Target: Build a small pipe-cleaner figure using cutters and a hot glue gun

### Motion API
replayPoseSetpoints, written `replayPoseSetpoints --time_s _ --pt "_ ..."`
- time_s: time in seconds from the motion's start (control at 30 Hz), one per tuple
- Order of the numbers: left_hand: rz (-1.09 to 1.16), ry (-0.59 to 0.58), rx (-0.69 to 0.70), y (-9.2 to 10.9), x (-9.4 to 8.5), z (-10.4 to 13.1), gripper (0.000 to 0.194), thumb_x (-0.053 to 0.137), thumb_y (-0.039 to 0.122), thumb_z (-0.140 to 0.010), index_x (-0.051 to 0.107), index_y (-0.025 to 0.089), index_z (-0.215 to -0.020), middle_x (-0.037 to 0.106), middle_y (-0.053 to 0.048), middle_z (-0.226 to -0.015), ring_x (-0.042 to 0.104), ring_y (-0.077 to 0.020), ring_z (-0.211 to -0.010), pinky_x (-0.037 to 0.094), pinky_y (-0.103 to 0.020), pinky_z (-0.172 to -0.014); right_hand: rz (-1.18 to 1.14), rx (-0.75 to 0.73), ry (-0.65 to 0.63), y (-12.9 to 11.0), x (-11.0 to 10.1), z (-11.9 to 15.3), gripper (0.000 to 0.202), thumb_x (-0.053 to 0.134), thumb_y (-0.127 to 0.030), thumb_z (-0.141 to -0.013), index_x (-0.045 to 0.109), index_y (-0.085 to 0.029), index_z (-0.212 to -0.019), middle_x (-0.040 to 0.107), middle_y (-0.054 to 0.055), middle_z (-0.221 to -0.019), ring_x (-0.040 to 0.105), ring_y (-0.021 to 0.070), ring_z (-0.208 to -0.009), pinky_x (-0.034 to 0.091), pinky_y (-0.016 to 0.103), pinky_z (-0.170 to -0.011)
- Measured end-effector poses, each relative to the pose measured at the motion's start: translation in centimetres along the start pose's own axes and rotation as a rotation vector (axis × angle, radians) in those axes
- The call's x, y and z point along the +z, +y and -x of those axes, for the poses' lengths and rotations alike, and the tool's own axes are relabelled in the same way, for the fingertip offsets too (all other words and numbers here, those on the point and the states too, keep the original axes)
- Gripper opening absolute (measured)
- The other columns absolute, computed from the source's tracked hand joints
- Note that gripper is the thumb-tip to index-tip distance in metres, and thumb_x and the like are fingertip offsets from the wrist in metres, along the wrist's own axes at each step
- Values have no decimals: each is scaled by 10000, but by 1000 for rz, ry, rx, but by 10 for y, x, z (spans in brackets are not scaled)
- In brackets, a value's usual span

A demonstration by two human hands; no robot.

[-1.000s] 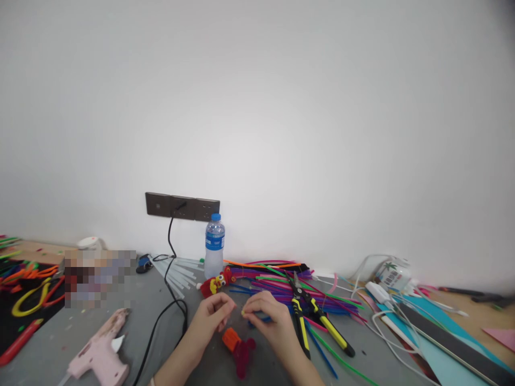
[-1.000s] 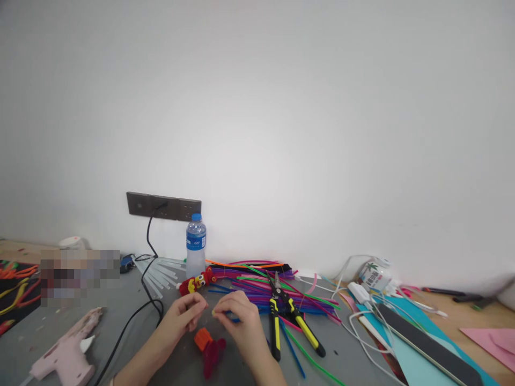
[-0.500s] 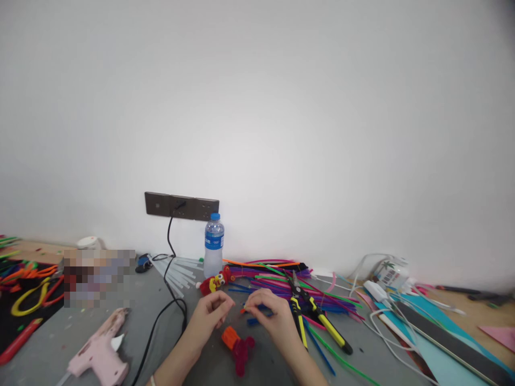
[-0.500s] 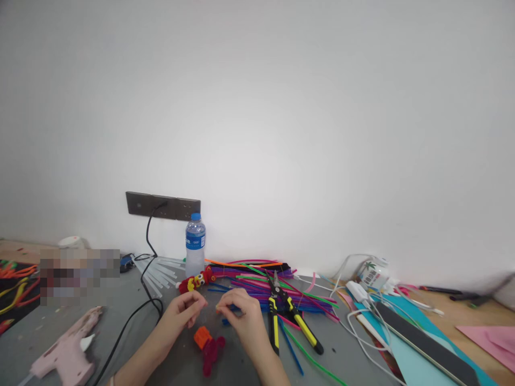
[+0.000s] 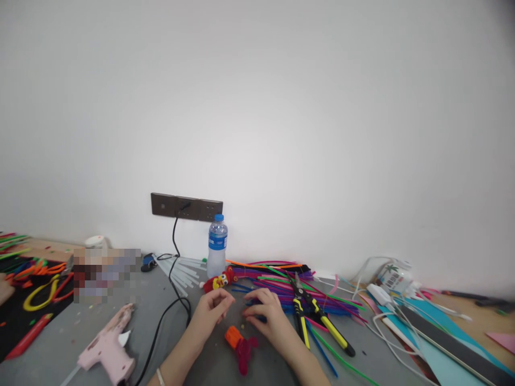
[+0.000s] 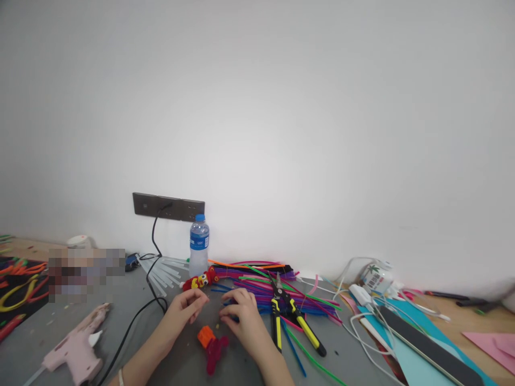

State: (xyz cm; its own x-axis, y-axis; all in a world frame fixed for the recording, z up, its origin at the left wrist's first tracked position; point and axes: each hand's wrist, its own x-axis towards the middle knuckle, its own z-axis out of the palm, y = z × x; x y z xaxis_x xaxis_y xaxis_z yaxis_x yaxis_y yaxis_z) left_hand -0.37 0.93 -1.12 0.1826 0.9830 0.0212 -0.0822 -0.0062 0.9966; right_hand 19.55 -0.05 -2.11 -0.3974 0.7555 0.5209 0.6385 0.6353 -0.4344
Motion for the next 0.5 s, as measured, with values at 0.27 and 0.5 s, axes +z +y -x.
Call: replayPoseSetpoints --time_s 0.27,0.5 --pt "16 11 -18 1 0 -1 579 715 709 -566 620 148 -673 425 88 -428 317 -60 -389 215 -194 -413 -85 162 85 18 -1 4 254 498 -185 -921 709 -253 -1046 726 88 -1081 639 269 -1051 426 486 -947" --pt "19 18 -28 1 0 0 580 714 713 -555 611 153 -668 425 90 -427 314 -59 -387 212 -198 -416 -81 230 52 21 4 7 339 431 -160 -902 648 -224 -1155 687 107 -1141 609 263 -1100 446 438 -946"
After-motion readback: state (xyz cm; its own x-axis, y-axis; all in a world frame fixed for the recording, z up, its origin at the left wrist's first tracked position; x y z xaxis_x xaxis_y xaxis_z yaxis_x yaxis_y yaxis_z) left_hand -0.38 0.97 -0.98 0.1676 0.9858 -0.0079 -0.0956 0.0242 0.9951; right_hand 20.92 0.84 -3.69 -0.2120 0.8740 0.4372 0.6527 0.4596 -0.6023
